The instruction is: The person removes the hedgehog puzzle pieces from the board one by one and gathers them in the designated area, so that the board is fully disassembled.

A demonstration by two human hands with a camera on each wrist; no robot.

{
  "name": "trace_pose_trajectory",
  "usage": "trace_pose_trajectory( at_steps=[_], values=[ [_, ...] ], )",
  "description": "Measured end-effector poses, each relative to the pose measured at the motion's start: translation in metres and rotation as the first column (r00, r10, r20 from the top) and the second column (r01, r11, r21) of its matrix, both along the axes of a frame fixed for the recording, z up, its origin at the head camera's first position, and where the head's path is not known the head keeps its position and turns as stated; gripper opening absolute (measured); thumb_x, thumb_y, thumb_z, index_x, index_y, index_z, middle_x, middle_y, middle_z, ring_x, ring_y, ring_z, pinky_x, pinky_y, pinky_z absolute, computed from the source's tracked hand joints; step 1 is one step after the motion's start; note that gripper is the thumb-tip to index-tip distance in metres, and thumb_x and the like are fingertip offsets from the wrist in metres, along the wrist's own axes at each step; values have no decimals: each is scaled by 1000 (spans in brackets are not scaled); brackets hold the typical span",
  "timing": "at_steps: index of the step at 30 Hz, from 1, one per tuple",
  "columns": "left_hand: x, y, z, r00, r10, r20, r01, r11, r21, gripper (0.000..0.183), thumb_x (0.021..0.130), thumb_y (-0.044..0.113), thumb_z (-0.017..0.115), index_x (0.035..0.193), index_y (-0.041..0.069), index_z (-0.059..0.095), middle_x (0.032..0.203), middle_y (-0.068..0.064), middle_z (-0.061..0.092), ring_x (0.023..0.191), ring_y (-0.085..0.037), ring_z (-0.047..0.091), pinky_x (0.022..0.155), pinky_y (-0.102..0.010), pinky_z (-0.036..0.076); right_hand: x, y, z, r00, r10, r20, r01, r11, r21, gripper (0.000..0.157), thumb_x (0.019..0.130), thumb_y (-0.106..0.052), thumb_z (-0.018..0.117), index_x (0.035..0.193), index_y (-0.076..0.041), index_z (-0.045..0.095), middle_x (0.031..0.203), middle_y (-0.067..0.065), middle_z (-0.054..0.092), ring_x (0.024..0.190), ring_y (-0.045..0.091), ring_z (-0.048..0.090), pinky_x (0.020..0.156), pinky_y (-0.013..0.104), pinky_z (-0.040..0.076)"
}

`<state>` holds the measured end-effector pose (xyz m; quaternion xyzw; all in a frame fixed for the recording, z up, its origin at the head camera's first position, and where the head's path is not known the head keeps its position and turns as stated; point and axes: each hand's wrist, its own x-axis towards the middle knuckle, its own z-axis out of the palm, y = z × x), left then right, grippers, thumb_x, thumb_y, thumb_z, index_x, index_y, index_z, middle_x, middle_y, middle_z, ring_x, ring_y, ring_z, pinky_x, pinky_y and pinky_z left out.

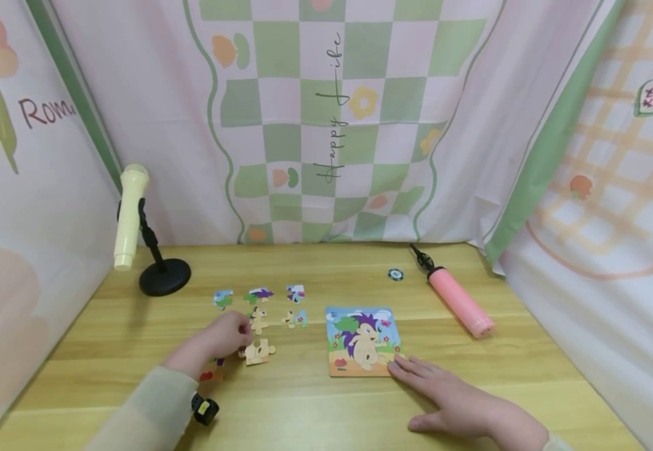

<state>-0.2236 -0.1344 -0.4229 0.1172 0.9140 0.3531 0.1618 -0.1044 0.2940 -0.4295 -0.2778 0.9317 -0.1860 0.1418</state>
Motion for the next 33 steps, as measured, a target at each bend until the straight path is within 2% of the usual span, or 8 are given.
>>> trace_pose_trajectory(
  at_steps=[9, 21, 28, 33],
  values=[
    [0, 5, -3, 1000, 21, 2, -21, 998, -58, 13, 92, 4, 63, 81, 8, 61, 76, -5, 56, 68, -19, 52, 59, -31, 45, 1, -1, 2, 1000, -5, 6, 5, 1000, 2, 83, 87, -64, 59, 156, -25, 31, 159, 9, 28, 141, 41, 28, 103, 67, 28],
    [-6, 9, -5, 1000, 27, -10, -28, 997, -67, 12, 89, 3, 67, 83, 8, 59, 78, -5, 56, 69, -20, 53, 60, -32, 46, 0, 0, 2, 1000, -8, 15, 8, 1000, 1, 83, 87, -64, 58, 156, -27, 30, 160, 8, 27, 141, 41, 28, 104, 67, 27],
    [-16, 15, 6, 999, 34, -42, -36, 998, -59, 11, 89, 4, 67, 84, 8, 58, 81, -6, 57, 73, -22, 53, 61, -33, 45, 0, 0, 2, 1000, -6, 3, 6, 1000, 2, 83, 87, -64, 59, 156, -27, 31, 159, 9, 27, 141, 41, 28, 103, 67, 29],
    [-22, 24, 19, 997, 4, -80, -6, 1000, -26, 6, 90, 3, 65, 88, 6, 60, 81, -6, 56, 70, -21, 52, 58, -31, 45, 0, 0, 1, 1000, -2, -6, 2, 1000, 6, 84, 87, -64, 59, 156, -26, 31, 159, 9, 27, 141, 41, 28, 104, 66, 28]
  ],
)
